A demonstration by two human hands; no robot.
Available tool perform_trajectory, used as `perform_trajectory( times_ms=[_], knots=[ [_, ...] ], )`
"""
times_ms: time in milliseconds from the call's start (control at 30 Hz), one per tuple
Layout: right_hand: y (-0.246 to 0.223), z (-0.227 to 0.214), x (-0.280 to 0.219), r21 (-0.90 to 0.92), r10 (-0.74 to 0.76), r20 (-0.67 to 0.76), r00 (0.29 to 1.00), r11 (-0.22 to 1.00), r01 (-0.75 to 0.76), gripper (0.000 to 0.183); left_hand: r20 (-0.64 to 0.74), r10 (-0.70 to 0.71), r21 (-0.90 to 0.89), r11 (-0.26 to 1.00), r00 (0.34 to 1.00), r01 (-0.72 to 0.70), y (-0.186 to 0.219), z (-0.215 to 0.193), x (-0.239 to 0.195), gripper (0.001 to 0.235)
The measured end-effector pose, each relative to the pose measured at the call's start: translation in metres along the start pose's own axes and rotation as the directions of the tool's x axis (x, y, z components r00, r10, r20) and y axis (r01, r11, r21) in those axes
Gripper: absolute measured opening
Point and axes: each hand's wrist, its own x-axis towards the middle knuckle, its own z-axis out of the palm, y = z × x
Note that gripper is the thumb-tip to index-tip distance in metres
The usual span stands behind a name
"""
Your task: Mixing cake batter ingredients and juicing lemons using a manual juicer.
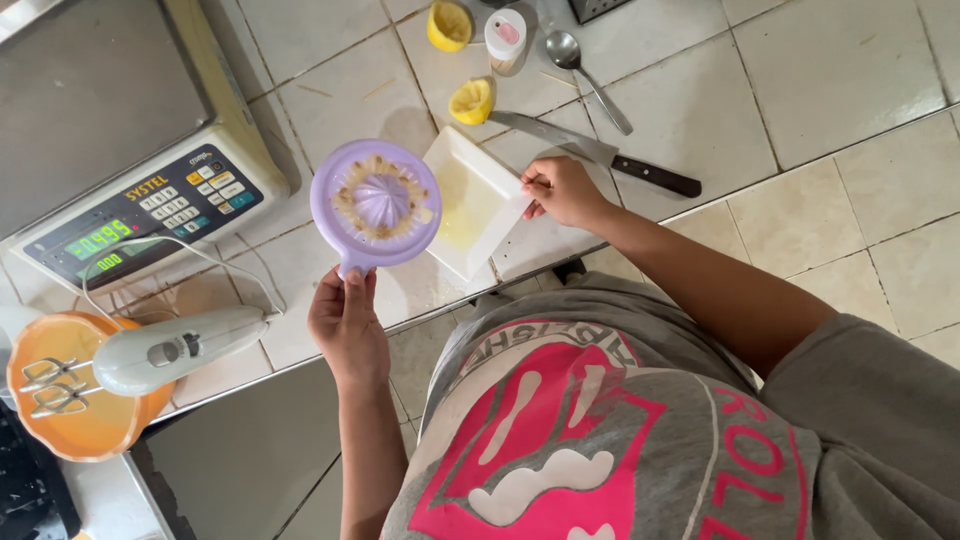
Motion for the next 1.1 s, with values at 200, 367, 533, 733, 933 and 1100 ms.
perform_trajectory(
  times_ms=[200, 367, 533, 733, 933, 1100],
  knots=[
    [-0.009, 0.005, -0.002, -0.003, -0.018, -0.004, 1.000, 1.000, 0.018, 0.013, -0.024, 0.009, -0.069, 0.998, 1.000, -0.011, -0.002, -0.001, -0.002, 0.023],
    [-0.037, 0.006, -0.012, 0.023, -0.026, 0.020, 0.999, 0.999, 0.026, 0.014, -0.029, 0.000, -0.122, 0.992, 1.000, -0.004, 0.007, -0.002, -0.006, 0.024],
    [-0.081, 0.008, -0.021, 0.013, -0.041, 0.066, 0.997, 0.999, 0.040, 0.014, -0.066, 0.015, -0.186, 0.982, 0.998, -0.027, 0.019, -0.007, -0.010, 0.021],
    [-0.131, 0.019, -0.007, -0.030, -0.086, 0.195, 0.977, 0.995, 0.094, 0.013, -0.188, 0.072, -0.228, 0.967, 0.979, -0.115, 0.046, -0.020, -0.017, 0.017],
    [-0.206, 0.058, 0.000, -0.080, -0.099, 0.366, 0.925, 0.987, 0.137, 0.013, -0.274, 0.129, -0.311, 0.926, 0.953, -0.215, 0.084, -0.036, -0.037, 0.017],
    [-0.246, 0.106, 0.009, -0.103, -0.088, 0.475, 0.876, 0.983, 0.155, 0.015, -0.374, 0.159, -0.374, 0.876, 0.914, -0.306, 0.115, -0.067, -0.053, 0.017]
  ],
)
